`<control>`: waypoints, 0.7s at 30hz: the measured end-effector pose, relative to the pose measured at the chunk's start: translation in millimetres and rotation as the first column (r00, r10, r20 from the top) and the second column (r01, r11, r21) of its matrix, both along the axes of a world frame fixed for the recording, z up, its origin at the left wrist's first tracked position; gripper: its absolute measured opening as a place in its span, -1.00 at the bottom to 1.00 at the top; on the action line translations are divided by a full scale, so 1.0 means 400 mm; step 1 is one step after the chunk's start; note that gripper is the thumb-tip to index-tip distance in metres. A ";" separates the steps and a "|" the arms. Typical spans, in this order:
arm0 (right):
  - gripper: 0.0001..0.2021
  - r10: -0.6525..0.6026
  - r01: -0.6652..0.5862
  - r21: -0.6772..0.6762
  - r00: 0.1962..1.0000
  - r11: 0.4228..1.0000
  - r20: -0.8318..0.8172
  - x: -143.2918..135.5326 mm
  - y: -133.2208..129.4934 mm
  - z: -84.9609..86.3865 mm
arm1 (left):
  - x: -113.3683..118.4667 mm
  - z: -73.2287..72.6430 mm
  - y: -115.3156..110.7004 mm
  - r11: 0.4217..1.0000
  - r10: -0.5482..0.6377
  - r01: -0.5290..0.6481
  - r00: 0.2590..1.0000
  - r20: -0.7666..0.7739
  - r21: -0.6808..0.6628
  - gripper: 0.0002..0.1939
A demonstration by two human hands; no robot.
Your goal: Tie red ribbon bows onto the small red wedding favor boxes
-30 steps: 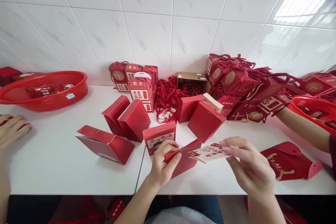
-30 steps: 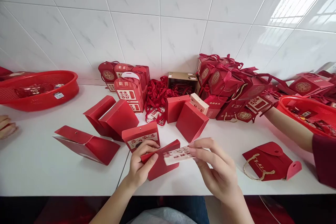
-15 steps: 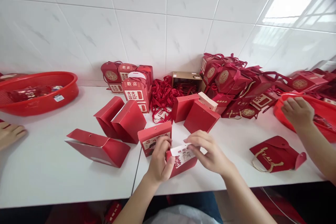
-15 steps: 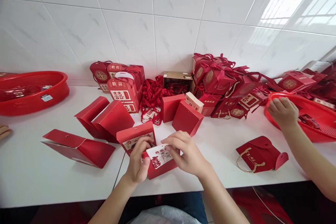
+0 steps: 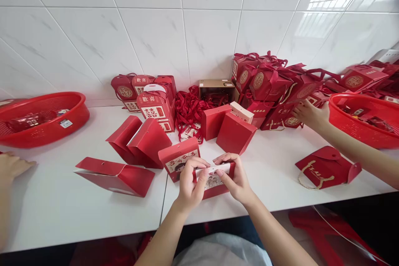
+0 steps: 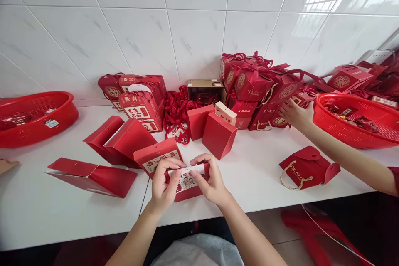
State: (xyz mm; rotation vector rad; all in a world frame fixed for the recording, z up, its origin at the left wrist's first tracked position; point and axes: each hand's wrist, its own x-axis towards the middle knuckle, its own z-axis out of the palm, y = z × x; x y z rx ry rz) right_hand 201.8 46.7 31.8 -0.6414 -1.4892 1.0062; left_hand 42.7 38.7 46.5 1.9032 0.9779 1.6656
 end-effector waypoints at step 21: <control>-0.88 0.029 -0.028 0.023 0.999 0.999 -0.022 -0.013 0.013 0.003 | -0.018 0.009 0.002 0.997 0.062 -0.065 0.997 -0.053 -0.052 -0.96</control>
